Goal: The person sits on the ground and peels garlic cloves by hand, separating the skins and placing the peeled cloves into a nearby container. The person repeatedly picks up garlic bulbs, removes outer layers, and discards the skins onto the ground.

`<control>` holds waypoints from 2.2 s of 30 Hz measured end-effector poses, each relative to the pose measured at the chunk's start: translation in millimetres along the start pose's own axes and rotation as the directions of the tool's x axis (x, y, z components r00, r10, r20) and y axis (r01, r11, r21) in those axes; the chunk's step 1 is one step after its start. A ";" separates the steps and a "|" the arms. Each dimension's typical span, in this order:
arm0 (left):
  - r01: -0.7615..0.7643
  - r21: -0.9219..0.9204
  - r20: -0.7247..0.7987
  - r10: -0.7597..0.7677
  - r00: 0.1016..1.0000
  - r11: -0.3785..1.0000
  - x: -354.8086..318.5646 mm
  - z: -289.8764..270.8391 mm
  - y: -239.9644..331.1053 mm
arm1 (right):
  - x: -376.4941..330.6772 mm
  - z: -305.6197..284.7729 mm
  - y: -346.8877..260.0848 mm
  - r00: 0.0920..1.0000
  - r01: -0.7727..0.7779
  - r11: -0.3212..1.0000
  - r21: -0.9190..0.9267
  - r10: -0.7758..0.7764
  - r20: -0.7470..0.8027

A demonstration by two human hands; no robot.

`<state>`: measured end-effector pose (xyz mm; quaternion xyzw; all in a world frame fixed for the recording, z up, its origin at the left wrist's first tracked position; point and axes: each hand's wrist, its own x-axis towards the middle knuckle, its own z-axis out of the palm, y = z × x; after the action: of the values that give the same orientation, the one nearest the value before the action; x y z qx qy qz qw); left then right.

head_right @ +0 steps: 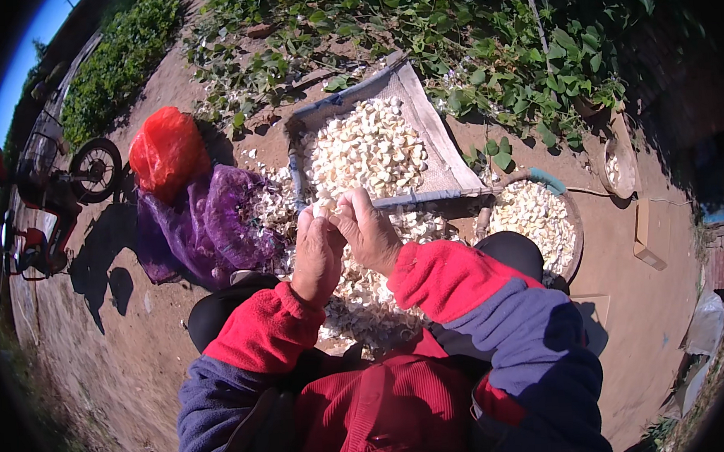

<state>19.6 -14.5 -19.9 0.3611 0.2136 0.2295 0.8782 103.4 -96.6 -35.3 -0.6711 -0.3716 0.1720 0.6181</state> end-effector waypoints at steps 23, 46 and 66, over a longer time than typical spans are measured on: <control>0.146 -0.335 0.259 -0.058 0.964 0.931 17.4 -16.1 16.2 | 23.2 -21.9 -25.8 0.985 0.062 0.938 -0.342 -0.002 0.174; 0.163 -0.487 0.197 -0.074 0.978 0.858 20.2 -22.7 3.8 | 25.1 6.7 -8.5 0.970 0.166 0.936 -0.310 -0.211 -0.120; 0.192 -0.219 0.036 -0.189 0.981 0.957 12.2 -23.8 15.1 | 43.5 -214.4 -24.9 0.946 -0.268 0.919 0.290 0.308 -0.103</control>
<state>12.7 14.6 -26.9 0.2403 0.2142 0.1635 0.9325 273.2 -217.2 36.3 -0.6379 -0.1952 0.2609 0.6978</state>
